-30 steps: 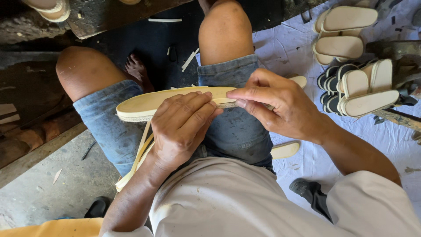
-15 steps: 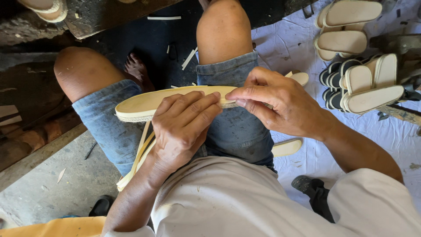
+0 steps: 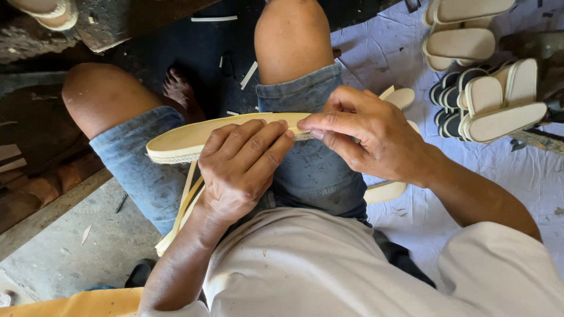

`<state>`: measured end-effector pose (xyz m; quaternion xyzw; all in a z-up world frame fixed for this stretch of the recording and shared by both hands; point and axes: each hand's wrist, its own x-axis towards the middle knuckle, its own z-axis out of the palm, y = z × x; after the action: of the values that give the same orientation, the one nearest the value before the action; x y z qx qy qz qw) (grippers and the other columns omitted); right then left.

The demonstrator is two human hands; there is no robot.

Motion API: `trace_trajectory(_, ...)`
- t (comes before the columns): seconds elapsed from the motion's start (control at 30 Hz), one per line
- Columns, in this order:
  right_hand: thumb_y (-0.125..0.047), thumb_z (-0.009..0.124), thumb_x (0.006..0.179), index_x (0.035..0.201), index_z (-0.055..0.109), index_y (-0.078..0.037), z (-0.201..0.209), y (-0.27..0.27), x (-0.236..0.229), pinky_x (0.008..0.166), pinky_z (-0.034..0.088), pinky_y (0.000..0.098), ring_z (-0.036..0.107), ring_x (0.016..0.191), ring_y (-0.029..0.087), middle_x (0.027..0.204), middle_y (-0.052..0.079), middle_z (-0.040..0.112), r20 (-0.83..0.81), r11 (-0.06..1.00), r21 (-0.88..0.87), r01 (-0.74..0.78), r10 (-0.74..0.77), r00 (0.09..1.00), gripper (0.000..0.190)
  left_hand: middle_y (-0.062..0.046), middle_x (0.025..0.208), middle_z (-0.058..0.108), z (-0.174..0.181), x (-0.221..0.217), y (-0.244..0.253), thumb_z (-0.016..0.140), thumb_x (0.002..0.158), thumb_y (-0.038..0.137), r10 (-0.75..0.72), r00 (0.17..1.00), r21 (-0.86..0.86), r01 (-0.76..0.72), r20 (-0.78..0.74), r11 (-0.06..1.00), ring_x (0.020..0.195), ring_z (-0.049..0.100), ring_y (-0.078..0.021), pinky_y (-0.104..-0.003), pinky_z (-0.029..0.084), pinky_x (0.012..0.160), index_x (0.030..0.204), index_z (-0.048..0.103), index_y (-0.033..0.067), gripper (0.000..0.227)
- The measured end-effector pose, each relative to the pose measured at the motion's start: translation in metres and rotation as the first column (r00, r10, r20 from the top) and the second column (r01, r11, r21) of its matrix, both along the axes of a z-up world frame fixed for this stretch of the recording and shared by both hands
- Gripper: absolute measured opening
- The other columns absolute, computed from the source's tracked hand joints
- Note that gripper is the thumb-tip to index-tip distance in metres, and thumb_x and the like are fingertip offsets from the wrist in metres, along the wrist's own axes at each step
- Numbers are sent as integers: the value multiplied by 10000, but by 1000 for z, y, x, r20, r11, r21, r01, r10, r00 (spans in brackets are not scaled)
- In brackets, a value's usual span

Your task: The person sits on the floor and wraps thin beige strips around the edge of a sandal sole. They use their hands to press the strips into place and occasionally use scissors to trim the excess material. The person works on one sole at a time, handling the strips and the sole directly.

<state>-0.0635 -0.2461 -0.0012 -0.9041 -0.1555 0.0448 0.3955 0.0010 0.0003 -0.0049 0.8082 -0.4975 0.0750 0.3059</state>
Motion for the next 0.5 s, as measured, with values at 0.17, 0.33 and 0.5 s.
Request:
trace_trajectory(0.17,-29,706,1010,1187,744,-120,3,5,-2,736,444,357,578,777,197,959,45,580,13,1000,-4,26,-26,1000,203,-69,1176,752,2,-1,-2,487,1072,69,-22,1000,8,22,-7,1000,986,703,-281,-390,491,839,1117,740,65,257)
trace_trajectory(0.33,-38,699,988,1106,756,-87,13,3,5,727,459,333,641,809,178,927,32,660,-45,993,108,51,-47,998,140,-35,1221,753,0,0,0,557,1057,75,-37,998,-4,36,-59,999,974,686,-272,-376,480,832,1133,752,113,213)
trace_trajectory(0.5,-23,675,991,1118,747,-89,11,1,2,721,485,319,623,785,179,933,45,639,-91,989,127,69,-58,994,160,-60,1218,756,0,-1,-1,563,1058,89,-28,993,-22,26,-112,999,973,695,-294,-398,490,818,1130,739,88,190)
